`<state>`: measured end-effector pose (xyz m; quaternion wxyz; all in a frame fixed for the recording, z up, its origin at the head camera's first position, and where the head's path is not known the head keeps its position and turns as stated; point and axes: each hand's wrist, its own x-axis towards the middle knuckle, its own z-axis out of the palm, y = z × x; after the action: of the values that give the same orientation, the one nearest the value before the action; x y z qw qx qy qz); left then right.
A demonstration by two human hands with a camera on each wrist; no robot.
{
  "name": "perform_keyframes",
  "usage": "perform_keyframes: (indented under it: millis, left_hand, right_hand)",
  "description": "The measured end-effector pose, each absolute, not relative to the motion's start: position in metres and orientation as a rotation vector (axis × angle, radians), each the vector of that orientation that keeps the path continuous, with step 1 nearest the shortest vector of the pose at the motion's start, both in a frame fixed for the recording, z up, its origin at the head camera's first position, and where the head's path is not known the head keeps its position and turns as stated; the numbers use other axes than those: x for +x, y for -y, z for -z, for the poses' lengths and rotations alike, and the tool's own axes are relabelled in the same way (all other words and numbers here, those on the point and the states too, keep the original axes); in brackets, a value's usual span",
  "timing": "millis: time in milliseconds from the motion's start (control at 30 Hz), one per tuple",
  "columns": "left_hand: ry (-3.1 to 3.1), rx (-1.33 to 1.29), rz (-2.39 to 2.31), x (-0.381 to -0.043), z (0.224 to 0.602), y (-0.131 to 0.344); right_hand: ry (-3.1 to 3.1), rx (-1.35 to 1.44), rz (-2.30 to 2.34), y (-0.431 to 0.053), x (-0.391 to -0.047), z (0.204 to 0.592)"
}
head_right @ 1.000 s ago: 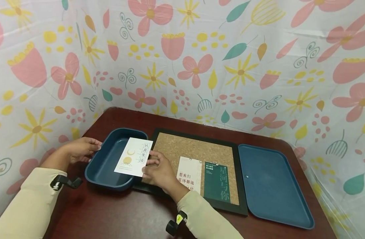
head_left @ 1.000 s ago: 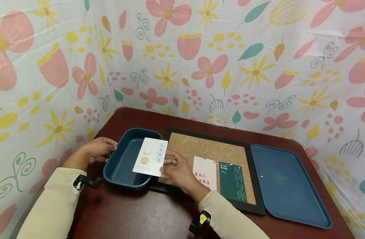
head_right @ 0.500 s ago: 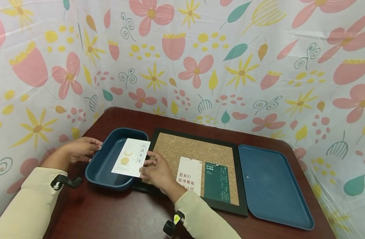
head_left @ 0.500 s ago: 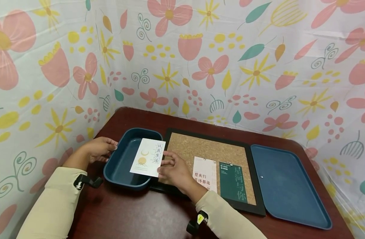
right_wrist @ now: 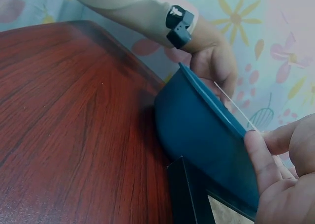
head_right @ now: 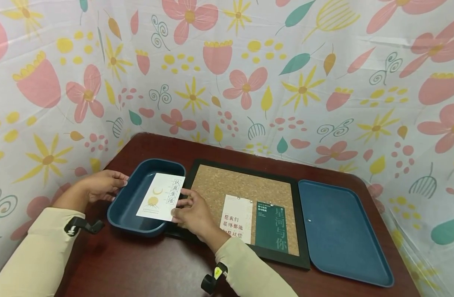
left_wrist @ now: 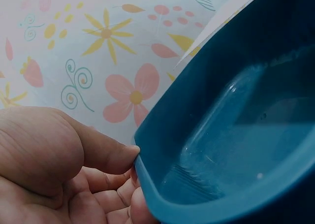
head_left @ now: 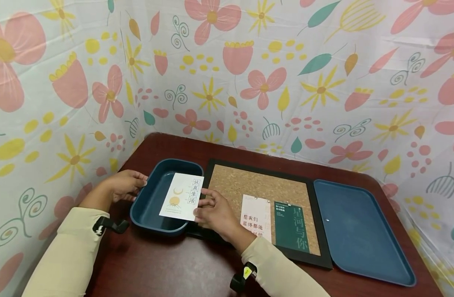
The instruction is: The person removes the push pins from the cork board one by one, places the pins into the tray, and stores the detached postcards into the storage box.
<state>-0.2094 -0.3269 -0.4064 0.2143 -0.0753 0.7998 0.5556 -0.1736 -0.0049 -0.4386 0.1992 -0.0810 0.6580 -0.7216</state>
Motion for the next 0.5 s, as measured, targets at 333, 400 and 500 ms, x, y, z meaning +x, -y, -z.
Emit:
perform_keyframes:
  millis: [333,400,500]
  left_hand:
    - [-2.216,-0.203,-1.545,-0.2105,0.4093,0.3289]
    - [-2.218,-0.204,-1.54,-0.2107,0.4095,0.3286]
    - [-2.224,-0.206,-1.534,-0.2103,0.4086,0.328]
  right_hand:
    - [-1.828,-0.262,2.008,0.0059,-0.173,0.4398]
    - [-1.819,-0.26,2.01,0.0046,-0.1731,0.4405]
    - [-1.81,-0.255,2.021,0.0026,-0.1735,0.4424]
